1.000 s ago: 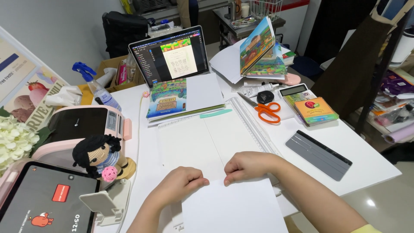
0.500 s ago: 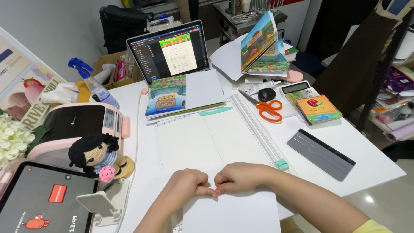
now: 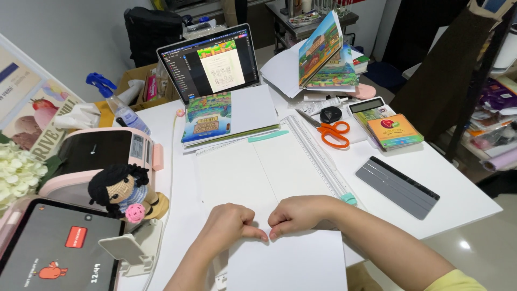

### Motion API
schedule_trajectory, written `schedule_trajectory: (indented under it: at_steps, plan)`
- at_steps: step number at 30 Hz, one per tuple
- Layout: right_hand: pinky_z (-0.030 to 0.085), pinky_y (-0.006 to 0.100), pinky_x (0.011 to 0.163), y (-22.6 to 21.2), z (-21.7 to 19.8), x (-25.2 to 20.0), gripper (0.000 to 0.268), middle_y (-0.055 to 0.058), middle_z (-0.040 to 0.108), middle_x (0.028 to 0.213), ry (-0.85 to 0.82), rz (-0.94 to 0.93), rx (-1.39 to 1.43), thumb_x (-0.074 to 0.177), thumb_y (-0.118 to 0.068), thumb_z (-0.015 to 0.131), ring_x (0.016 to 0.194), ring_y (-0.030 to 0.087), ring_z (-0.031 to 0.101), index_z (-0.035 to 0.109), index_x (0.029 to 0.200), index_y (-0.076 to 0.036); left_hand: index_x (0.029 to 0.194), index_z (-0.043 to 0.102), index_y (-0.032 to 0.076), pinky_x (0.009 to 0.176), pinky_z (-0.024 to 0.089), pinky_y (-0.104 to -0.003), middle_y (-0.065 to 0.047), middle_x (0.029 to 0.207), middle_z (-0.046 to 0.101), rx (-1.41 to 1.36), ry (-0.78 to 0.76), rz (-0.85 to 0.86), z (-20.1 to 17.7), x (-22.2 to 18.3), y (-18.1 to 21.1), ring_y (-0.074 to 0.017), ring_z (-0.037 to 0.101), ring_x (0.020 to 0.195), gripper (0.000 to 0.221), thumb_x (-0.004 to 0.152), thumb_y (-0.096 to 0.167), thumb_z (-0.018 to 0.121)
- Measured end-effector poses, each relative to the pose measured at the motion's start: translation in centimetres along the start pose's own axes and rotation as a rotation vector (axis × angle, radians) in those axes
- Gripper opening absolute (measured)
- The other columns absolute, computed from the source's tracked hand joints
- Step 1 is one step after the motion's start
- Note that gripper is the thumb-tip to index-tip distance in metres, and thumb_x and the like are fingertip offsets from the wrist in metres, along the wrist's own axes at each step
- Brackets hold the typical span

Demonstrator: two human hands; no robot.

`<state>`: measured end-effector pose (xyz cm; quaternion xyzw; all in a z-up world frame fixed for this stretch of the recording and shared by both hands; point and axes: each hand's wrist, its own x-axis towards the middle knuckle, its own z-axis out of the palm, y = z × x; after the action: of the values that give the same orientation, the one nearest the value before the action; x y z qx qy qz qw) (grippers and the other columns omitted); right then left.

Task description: Assembling a small notebook by folding paper sheets and aligning them with a printed cover.

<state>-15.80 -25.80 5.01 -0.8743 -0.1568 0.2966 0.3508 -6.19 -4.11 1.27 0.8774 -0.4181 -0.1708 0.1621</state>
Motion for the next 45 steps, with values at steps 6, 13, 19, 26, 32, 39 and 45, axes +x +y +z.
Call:
schedule_trajectory:
  at_steps: [6, 13, 19, 26, 32, 39, 45]
  plan:
    - [0.03, 0.03, 0.059, 1.8, 0.9, 1.3, 0.044, -0.006, 0.035, 0.06, 0.04, -0.062, -0.06, 0.1, -0.042, 0.063, 0.06, 0.012, 0.033, 0.045, 0.068, -0.017, 0.089, 0.069, 0.024, 0.067, 0.043, -0.031, 0.008, 0.08, 0.065, -0.024, -0.098, 0.301, -0.9, -1.3, 1.3, -0.0135, 0.06, 0.085, 0.019, 0.098, 0.038, 0.061]
    - [0.024, 0.033, 0.059, 0.4, -0.3, -0.4, 0.056, -0.003, 0.026, 0.064, -0.029, 0.043, -0.155, 0.094, -0.05, 0.066, 0.062, 0.016, 0.027, 0.029, 0.07, -0.016, 0.085, 0.074, 0.024, 0.069, 0.043, -0.027, 0.01, 0.073, 0.069, -0.093, -0.116, 0.089, -3.1, -1.4, 1.4, -0.0109, 0.059, 0.07, 0.017, 0.092, 0.037, 0.065]
    - [0.024, 0.031, 0.057, 0.5, -1.4, -1.5, 0.056, -0.006, 0.03, 0.06, -0.01, 0.14, -0.01, 0.1, -0.043, 0.065, 0.058, 0.013, 0.027, 0.032, 0.064, -0.016, 0.079, 0.072, 0.017, 0.065, 0.04, -0.025, 0.008, 0.067, 0.061, -0.253, -0.11, -0.013, -4.9, -2.1, 0.4, -0.0084, 0.051, 0.065, 0.02, 0.093, 0.03, 0.068]
    - [0.039, 0.024, 0.063, 3.1, -2.6, -1.7, 0.053, -0.004, 0.041, 0.054, -0.028, 0.085, 0.168, 0.102, -0.038, 0.065, 0.056, 0.009, 0.062, 0.036, 0.063, -0.016, 0.08, 0.071, 0.013, 0.068, 0.04, -0.025, 0.006, 0.073, 0.064, -0.374, -0.115, -0.049, -6.1, -2.0, -2.1, -0.0084, 0.051, 0.069, 0.02, 0.095, 0.024, 0.067]
    - [0.033, 0.025, 0.063, 2.4, -3.3, -3.0, 0.052, -0.001, 0.045, 0.054, 0.088, 0.113, 0.17, 0.099, -0.039, 0.067, 0.055, 0.01, 0.041, 0.042, 0.061, -0.015, 0.064, 0.046, 0.012, 0.062, 0.03, -0.026, 0.004, 0.062, 0.038, -0.485, -0.04, -0.051, -5.2, -1.9, -3.1, -0.0107, 0.033, 0.061, 0.045, 0.096, 0.024, 0.075]
    - [0.05, 0.023, 0.057, 6.9, -3.6, -1.9, 0.027, 0.003, 0.059, 0.044, 0.213, 0.05, 0.182, 0.098, -0.026, 0.067, 0.048, 0.013, 0.057, 0.081, 0.084, -0.008, 0.065, 0.064, 0.006, 0.055, 0.039, -0.027, -0.002, 0.049, 0.048, -0.46, 0.08, -0.094, -3.5, -0.4, -4.7, -0.0155, 0.045, 0.054, 0.037, 0.088, 0.03, 0.081]
    - [0.043, 0.024, 0.047, 8.3, -4.7, -2.6, 0.037, 0.004, 0.048, 0.034, 0.397, -0.033, 0.231, 0.089, -0.023, 0.079, 0.039, 0.015, 0.048, 0.073, 0.058, -0.005, 0.06, 0.058, 0.008, 0.056, 0.037, -0.028, -0.001, 0.046, 0.042, -0.493, 0.069, -0.019, -3.9, -1.0, -5.1, -0.0161, 0.04, 0.055, 0.043, 0.092, 0.03, 0.077]
